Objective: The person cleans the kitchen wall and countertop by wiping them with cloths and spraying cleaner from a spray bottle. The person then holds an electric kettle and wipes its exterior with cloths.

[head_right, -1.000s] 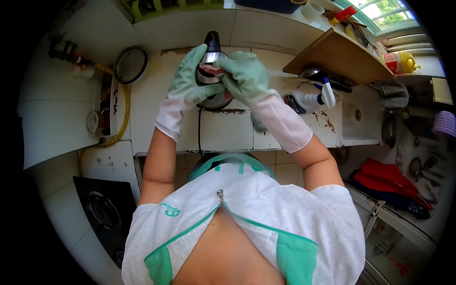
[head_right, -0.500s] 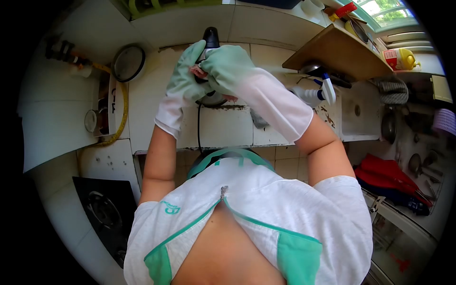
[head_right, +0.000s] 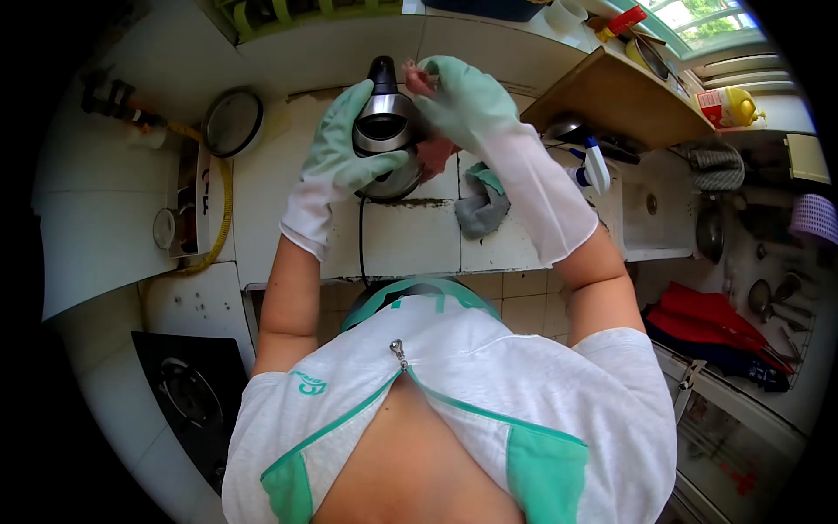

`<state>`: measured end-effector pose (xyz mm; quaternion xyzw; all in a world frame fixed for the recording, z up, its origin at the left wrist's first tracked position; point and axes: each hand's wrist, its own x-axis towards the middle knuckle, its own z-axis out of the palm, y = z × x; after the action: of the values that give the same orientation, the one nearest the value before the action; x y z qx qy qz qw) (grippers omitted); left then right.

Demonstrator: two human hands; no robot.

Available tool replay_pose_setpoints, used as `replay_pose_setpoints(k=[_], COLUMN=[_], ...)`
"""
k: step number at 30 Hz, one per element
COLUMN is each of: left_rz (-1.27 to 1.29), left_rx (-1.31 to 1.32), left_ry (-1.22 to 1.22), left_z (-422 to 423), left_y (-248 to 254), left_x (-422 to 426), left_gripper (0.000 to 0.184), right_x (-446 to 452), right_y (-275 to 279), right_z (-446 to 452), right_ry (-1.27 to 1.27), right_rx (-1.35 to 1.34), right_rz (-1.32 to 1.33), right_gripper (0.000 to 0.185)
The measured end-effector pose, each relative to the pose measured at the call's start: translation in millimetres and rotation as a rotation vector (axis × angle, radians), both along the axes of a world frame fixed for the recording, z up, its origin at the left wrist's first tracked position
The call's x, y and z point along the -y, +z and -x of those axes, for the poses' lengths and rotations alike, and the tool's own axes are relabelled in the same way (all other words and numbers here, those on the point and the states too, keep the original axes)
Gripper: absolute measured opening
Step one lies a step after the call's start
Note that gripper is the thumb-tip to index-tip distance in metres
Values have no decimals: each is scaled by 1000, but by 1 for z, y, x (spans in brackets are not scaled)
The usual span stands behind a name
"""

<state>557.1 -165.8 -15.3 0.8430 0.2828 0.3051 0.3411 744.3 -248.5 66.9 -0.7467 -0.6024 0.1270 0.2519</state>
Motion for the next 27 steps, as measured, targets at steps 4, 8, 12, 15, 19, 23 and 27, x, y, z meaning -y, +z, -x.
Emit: replay_pose_setpoints(k=[4,8,12,15,19,23,27], left_rz=[7,-28,7,34,35,40,-15], left_rx=[30,53,53,54,35,29,-7], left_ry=[0,-26,-26,-18,-25,-20,-28], left_z=[-2,-1,-1,-1,0,1,2], left_y=[-7,-9,-10,-6,-6,-8,-8], left_x=[0,-4,-2,-1,-2,-2,-5], left_gripper=[100,99,100,100,99,99,100], right_x=[2,-6,-3,-5,-17,-24,-35], right_y=[-27,-46,-35,-33,7,20,12], right_z=[29,40,40,44,53,60,64], right_ry=[204,301,341,347,319,408,118], right_rx=[253,405,447,391,298,509,296], right_rz=[-210,-335,-161,-115,385,513,564], right_gripper=[17,10,12,5,14,17,14])
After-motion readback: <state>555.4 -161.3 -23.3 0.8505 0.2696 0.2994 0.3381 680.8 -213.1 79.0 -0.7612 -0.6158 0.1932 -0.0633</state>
